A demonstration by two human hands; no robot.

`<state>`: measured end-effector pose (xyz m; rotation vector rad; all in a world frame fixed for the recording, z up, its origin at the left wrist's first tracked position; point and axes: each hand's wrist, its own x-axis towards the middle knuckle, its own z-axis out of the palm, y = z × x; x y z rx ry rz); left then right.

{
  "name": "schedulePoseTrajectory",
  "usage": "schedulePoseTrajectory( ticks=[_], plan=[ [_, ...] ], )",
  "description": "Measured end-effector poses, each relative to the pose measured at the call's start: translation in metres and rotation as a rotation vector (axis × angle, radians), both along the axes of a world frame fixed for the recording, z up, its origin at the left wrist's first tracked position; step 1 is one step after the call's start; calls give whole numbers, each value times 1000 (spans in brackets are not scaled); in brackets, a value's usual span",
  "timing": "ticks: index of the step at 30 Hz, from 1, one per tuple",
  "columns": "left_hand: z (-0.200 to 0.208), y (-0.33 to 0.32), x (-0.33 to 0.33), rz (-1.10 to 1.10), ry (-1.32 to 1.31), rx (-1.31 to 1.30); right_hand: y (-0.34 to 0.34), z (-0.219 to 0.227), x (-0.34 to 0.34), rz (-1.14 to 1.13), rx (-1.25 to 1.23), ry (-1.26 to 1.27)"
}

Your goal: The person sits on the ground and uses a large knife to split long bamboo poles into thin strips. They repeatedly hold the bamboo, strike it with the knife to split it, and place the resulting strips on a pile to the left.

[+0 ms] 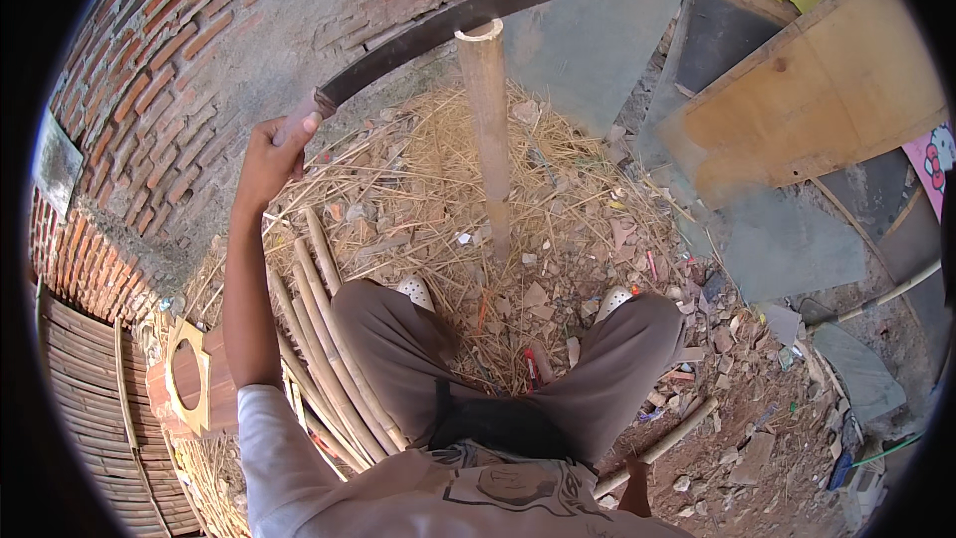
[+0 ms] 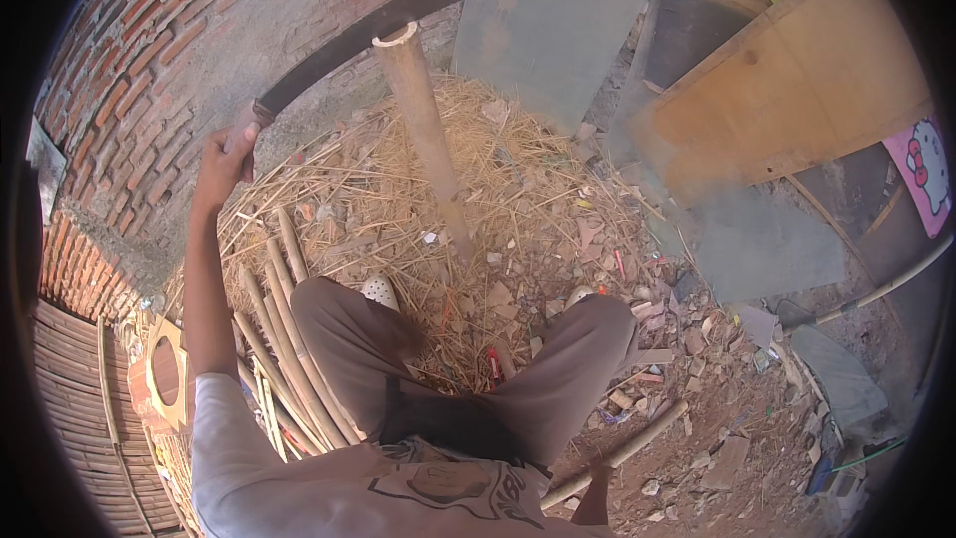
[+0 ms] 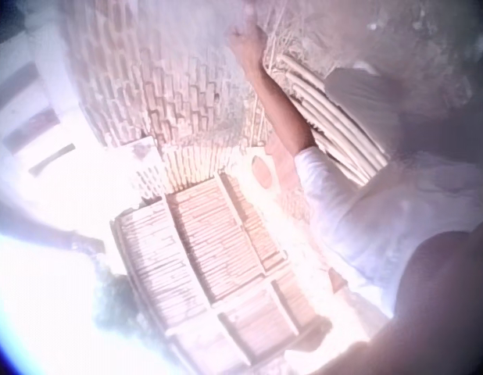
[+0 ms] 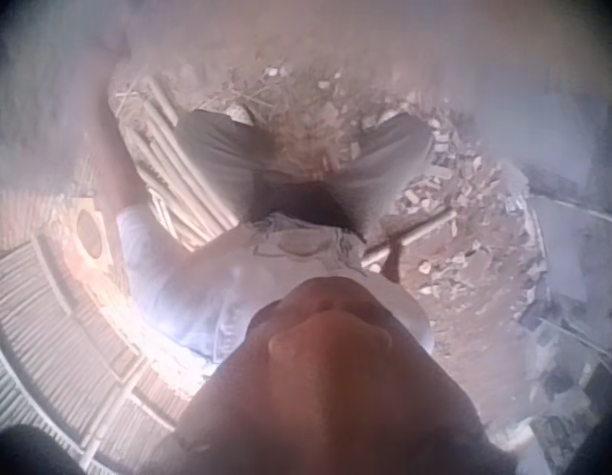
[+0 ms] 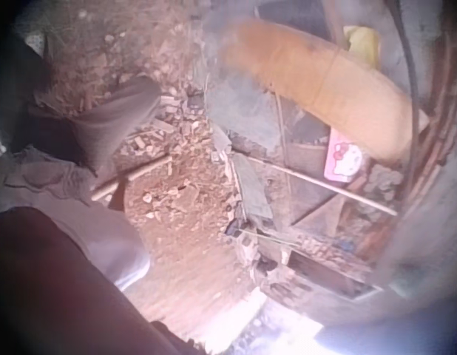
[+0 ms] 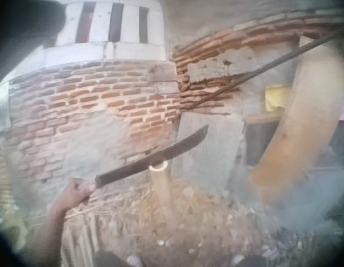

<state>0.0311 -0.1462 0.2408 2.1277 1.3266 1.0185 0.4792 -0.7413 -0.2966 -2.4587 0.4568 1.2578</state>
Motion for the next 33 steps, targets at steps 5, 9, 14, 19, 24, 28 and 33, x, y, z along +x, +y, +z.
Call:
schedulePoseTrajectory(
  ticks=[5, 9, 14, 19, 24, 28, 33],
  plan=[
    [0, 22, -9, 99, 32, 83, -1, -19, -92, -302, 91, 246],
    [1, 23, 1, 88, 40, 209, -2, -25, -104, -389, 113, 261],
    [7, 23, 15, 137, 137, 196, -16, -29, -88, -501, 130, 150],
    [16, 21, 30, 117, 221, 234, 9, 37, -29, -392, 473, -630],
    [25, 15, 55, 75, 300, 398, 134, 306, 59, 215, 879, -1099],
    [29, 0, 73, 70, 331, 409, 224, 516, 56, 615, 958, -1179],
    [27, -16, 69, 74, 335, 447, 273, 631, 47, 594, 1032, -1266]
  ],
)
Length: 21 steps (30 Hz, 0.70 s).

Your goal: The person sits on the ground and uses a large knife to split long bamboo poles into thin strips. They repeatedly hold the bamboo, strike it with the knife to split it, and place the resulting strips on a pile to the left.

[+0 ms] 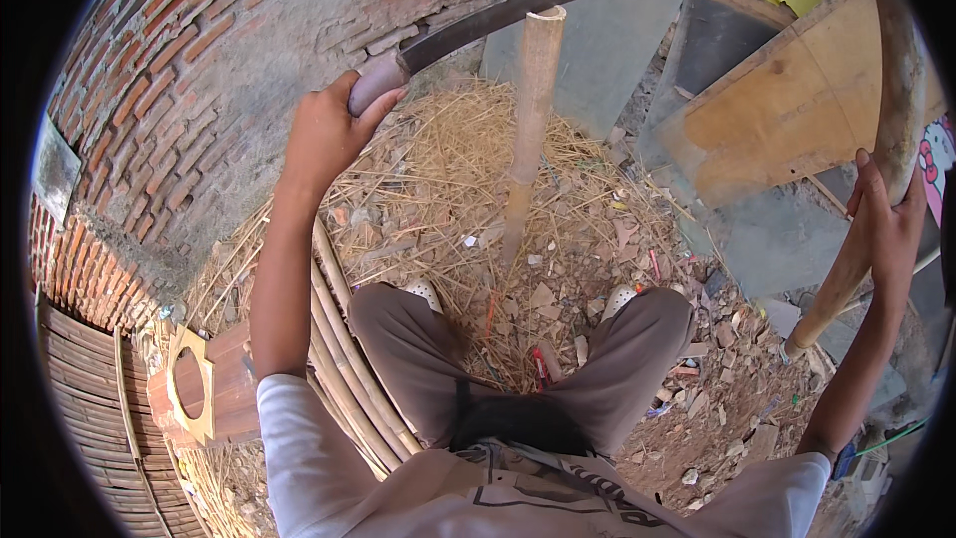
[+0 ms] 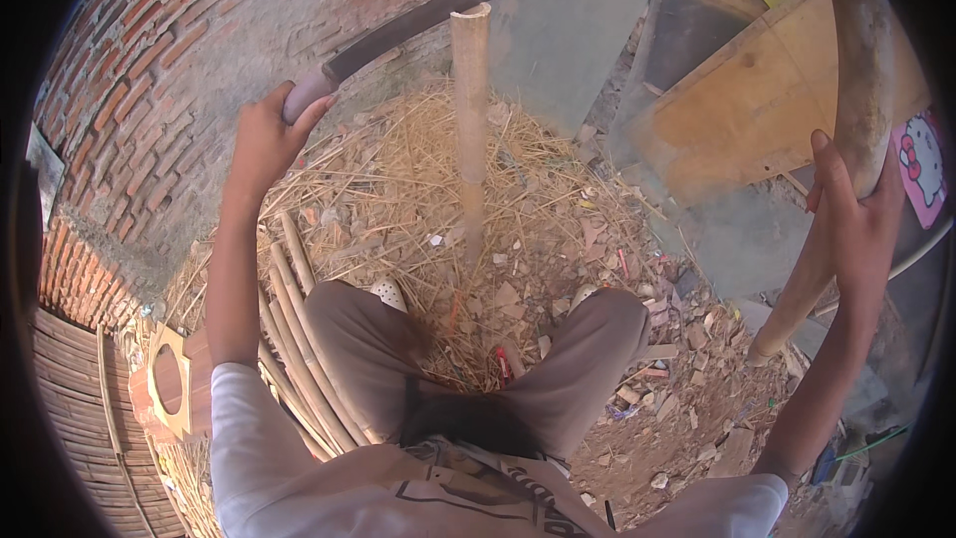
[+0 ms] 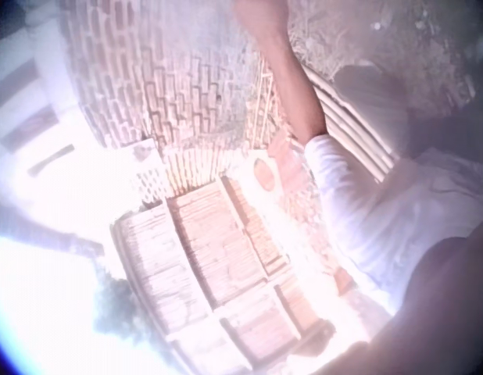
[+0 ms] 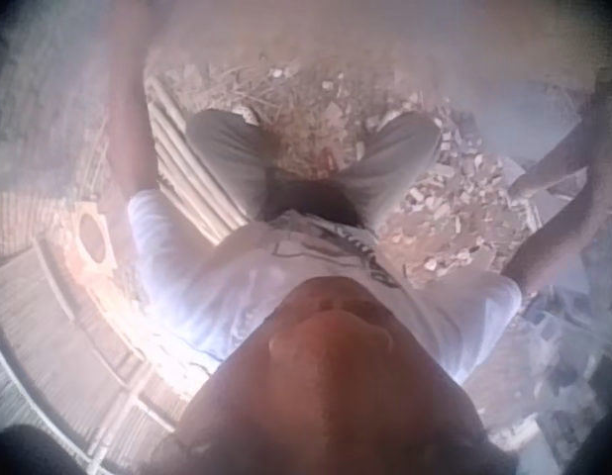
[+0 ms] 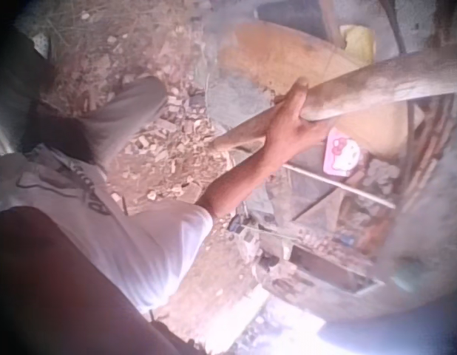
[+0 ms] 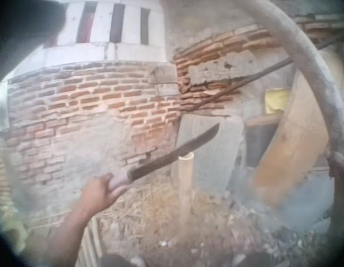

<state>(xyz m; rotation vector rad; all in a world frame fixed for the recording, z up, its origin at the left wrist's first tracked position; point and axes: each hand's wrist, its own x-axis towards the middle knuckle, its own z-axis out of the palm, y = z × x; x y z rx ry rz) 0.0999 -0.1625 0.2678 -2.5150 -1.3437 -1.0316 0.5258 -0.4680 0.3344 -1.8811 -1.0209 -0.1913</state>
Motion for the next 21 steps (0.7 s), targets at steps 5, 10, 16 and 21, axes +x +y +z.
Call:
schedulePoseTrajectory(
  ticks=[5, 10, 16, 21],
  plan=[
    [-2, 3, -1, -25, -34, -36, -2, -50, -42, 148, -247, 129],
    [4, 10, -6, -43, 7, 44, -25, -24, -55, 183, -291, 244],
    [7, 8, -1, -46, -9, -14, -39, 27, -35, 77, 52, 145],
    [13, 7, -9, -41, 9, -31, -52, -28, -45, 185, -456, 288]
  ],
)
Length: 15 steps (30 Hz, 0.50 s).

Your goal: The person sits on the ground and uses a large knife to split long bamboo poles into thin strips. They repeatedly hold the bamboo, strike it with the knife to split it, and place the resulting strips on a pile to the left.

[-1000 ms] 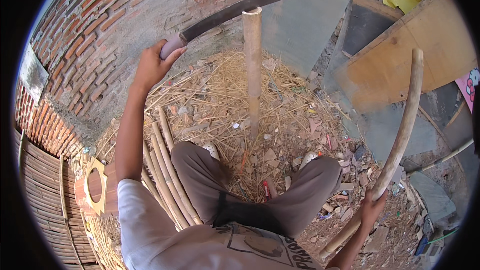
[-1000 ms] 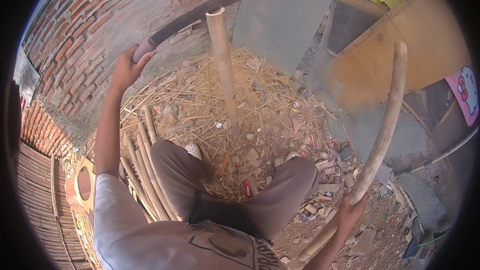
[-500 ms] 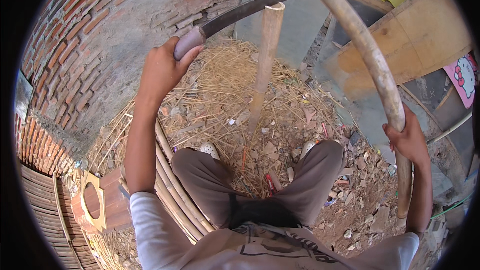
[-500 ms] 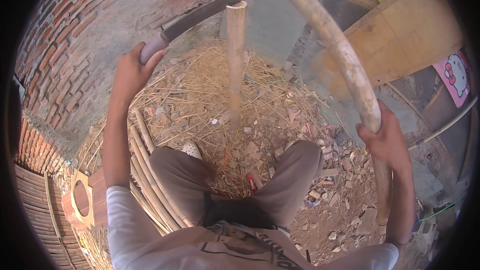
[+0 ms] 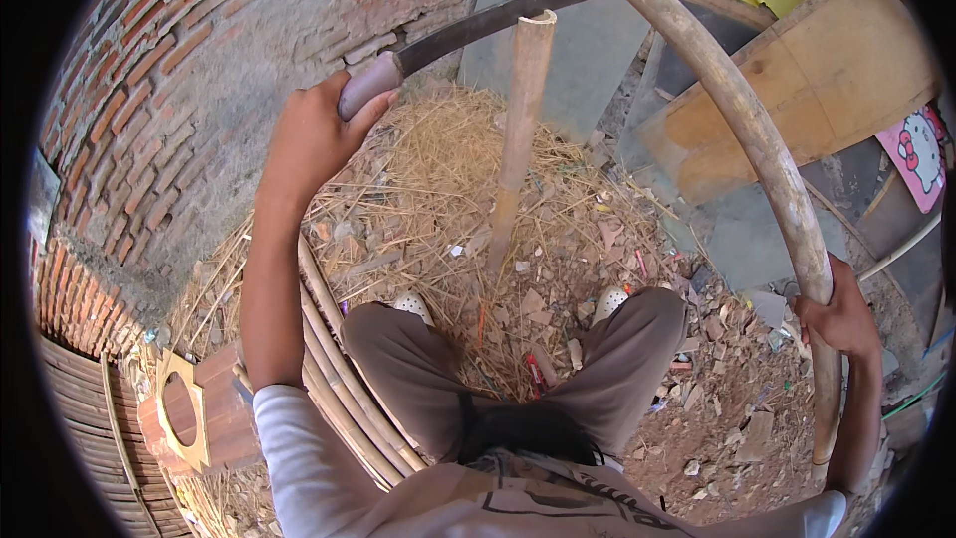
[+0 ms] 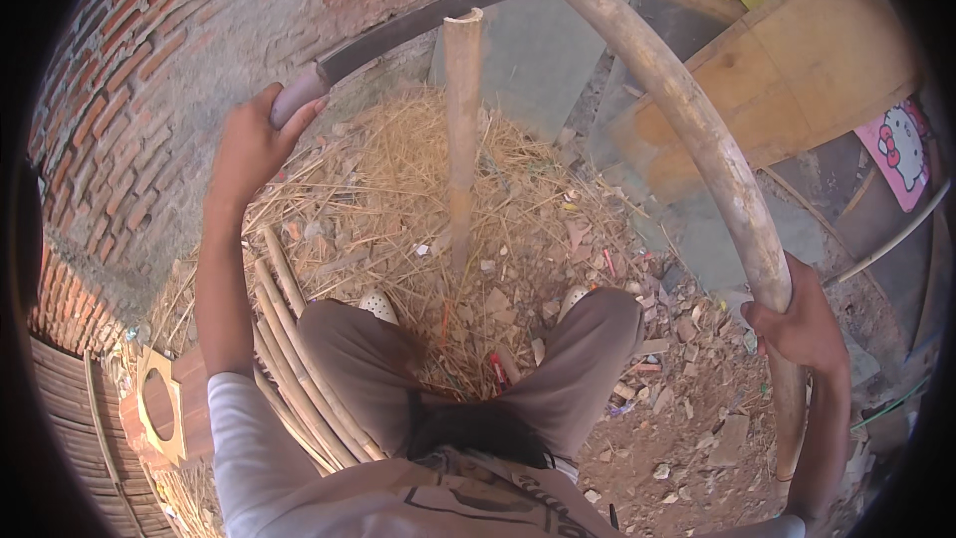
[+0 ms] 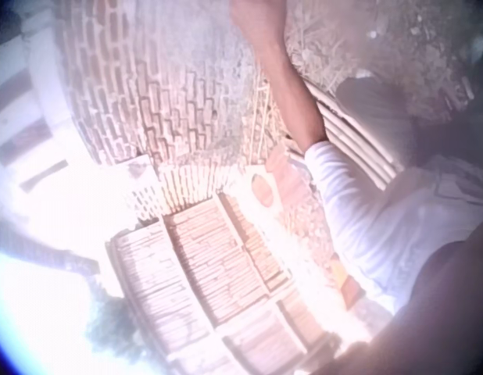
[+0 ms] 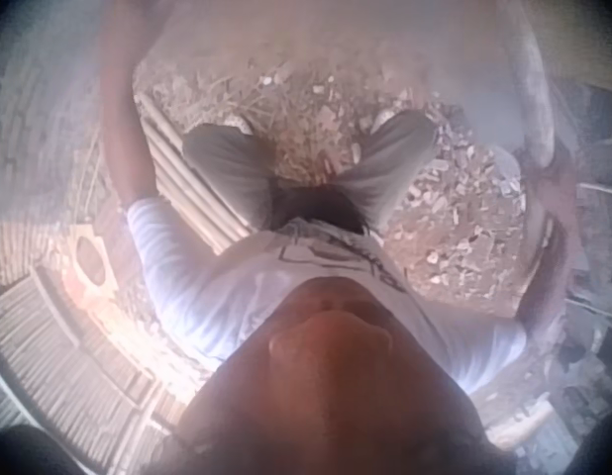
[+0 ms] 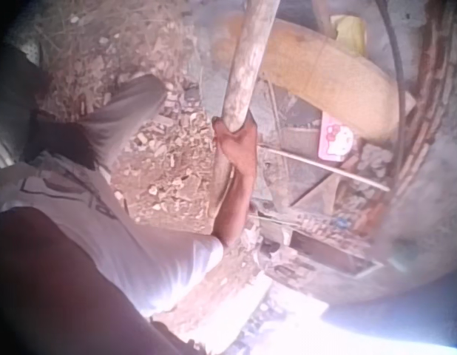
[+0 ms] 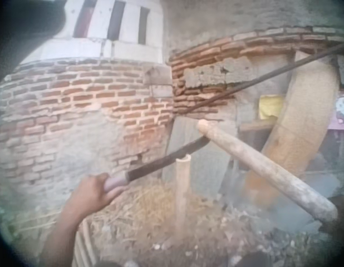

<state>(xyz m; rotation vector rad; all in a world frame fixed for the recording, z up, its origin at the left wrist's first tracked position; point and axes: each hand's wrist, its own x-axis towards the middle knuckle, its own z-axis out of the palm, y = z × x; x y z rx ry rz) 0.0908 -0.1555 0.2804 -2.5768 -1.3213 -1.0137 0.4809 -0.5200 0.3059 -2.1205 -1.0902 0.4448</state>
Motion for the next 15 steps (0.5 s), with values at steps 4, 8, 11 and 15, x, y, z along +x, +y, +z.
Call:
schedulePoseTrajectory(
  ticks=[4, 8, 11, 15],
  plan=[
    [5, 6, 5, -30, 31, 36, -33, 12, 6, -97, 148, -128],
    [2, 6, 10, -71, 6, 42, -50, 84, 3, -396, 544, 104],
    [1, 1, 6, -44, 26, 57, -28, 47, 24, -173, 566, -72],
    [4, 1, -4, -2, 46, 110, 14, -6, -26, 35, -172, 123]
  ],
)
